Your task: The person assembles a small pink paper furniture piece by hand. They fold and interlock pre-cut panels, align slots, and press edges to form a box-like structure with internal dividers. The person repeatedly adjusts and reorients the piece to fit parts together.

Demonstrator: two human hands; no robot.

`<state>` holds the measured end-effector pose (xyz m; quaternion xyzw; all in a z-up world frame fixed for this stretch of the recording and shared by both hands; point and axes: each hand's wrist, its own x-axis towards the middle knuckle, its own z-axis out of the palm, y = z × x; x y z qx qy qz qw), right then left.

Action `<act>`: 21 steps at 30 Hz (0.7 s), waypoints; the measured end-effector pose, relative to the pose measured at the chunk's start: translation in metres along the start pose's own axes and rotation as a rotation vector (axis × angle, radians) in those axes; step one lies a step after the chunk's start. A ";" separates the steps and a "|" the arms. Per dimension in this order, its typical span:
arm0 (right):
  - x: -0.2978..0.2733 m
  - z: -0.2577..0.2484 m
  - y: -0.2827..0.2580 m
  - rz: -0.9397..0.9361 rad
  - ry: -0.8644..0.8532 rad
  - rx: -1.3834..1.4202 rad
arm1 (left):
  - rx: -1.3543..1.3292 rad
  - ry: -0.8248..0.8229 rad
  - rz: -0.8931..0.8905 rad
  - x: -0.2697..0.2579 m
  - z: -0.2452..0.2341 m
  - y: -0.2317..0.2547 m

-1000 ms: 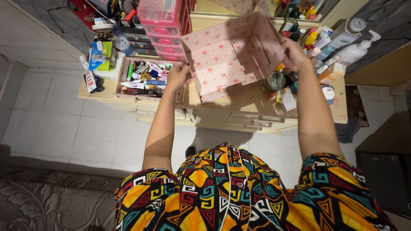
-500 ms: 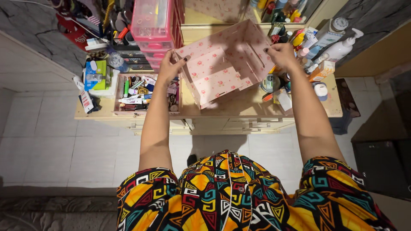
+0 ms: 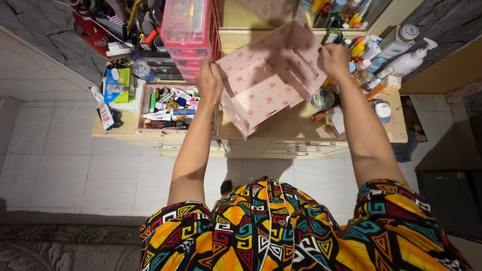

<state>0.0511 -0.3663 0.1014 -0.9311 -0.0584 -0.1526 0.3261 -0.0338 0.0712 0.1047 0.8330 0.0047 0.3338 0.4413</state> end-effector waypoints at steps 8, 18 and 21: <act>0.050 -0.006 -0.003 0.188 -0.206 0.291 | 0.143 -0.060 -0.069 0.037 -0.044 0.068; 0.085 0.046 0.034 0.329 -0.491 0.284 | 0.451 -0.193 -0.059 0.083 -0.035 0.114; 0.094 0.052 0.034 0.430 -0.505 0.285 | 0.506 -0.167 -0.002 0.097 -0.018 0.117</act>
